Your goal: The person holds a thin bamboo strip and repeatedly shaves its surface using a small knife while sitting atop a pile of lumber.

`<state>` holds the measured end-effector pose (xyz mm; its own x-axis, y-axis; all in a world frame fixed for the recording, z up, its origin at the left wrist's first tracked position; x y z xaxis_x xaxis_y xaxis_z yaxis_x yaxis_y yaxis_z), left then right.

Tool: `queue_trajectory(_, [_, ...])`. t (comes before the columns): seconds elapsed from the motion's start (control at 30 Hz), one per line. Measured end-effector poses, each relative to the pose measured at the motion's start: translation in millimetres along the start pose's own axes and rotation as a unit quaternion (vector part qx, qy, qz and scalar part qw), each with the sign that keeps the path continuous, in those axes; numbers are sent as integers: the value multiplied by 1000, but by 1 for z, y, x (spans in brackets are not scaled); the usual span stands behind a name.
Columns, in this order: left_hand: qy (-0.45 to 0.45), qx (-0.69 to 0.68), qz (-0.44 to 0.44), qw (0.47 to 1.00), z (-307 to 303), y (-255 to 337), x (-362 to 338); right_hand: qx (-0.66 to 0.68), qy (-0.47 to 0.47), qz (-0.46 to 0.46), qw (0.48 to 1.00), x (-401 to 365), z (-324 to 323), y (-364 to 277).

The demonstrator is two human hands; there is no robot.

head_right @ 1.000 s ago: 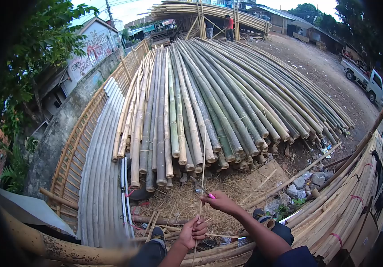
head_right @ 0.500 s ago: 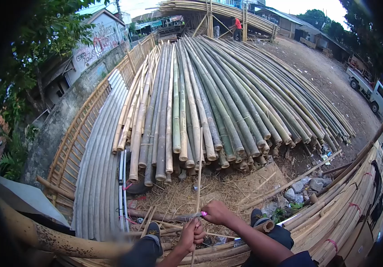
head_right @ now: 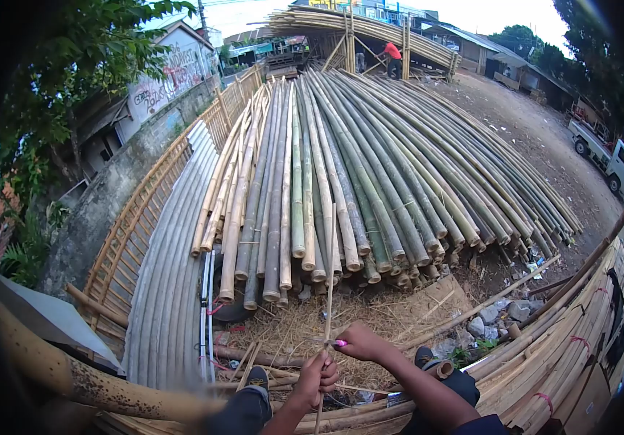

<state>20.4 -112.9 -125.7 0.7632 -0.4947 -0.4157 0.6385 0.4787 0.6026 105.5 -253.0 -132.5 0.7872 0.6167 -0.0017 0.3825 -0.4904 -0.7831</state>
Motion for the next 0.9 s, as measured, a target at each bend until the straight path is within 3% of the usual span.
queue_trajectory(0.07, [29, 14, 9, 999, -3, -8, 2, 8, 12, -73, 997, 1, 13, -3])
queue_trajectory(0.2, [54, 20, 17, 998, -6, -21, 1, -44, 38, -95, 994, -1, 18, 9])
queue_trajectory(0.27, [30, 4, 5, 1000, 2, -29, -4, 82, 188, 79, 976, 1, 2, 35])
queue_trajectory(0.3, [30, 7, 4, 1000, 12, -34, -11, 79, 248, 109, 959, -4, -21, 50])
queue_trajectory(0.37, [-55, -13, -52, 997, 33, -44, -17, 101, 366, 162, 911, -17, -71, 61])
queue_trajectory(0.4, [-88, -44, -61, 993, 34, -39, -14, 101, 382, 134, 909, -21, -83, 59])
queue_trajectory(0.43, [-87, -43, -64, 993, 31, -35, -12, 189, 359, 152, 901, -23, -85, 66])
queue_trajectory(0.5, [-81, -50, -49, 994, 22, -20, -4, 482, 285, 120, 820, -24, -77, 29])
queue_trajectory(0.57, [-63, -54, -45, 996, 7, -17, 8, 444, 224, 166, 851, -17, -57, 12])
queue_trajectory(0.7, [-13, -20, -15, 1000, -1, -16, 16, 379, 119, 136, 908, 1, -18, -19])
queue_trajectory(0.83, [-26, -33, -26, 999, -10, -16, 20, 419, 85, 148, 892, 2, -10, 1])
queue_trajectory(0.9, [-102, -86, -87, 987, -2, -16, 19, 465, 97, 161, 865, -1, -20, -2])
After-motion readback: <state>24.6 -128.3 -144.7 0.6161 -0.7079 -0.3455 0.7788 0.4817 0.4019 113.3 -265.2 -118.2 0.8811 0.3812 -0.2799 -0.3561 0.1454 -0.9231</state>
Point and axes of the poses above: each hand's wrist, its own x-axis towards the middle knuckle, its own z-axis out of the palm, y = z × x, the point moved 3 cm from there along x, towards the middle knuckle, and after that the axes turned 8 degrees about x, right-handed, at the moved point
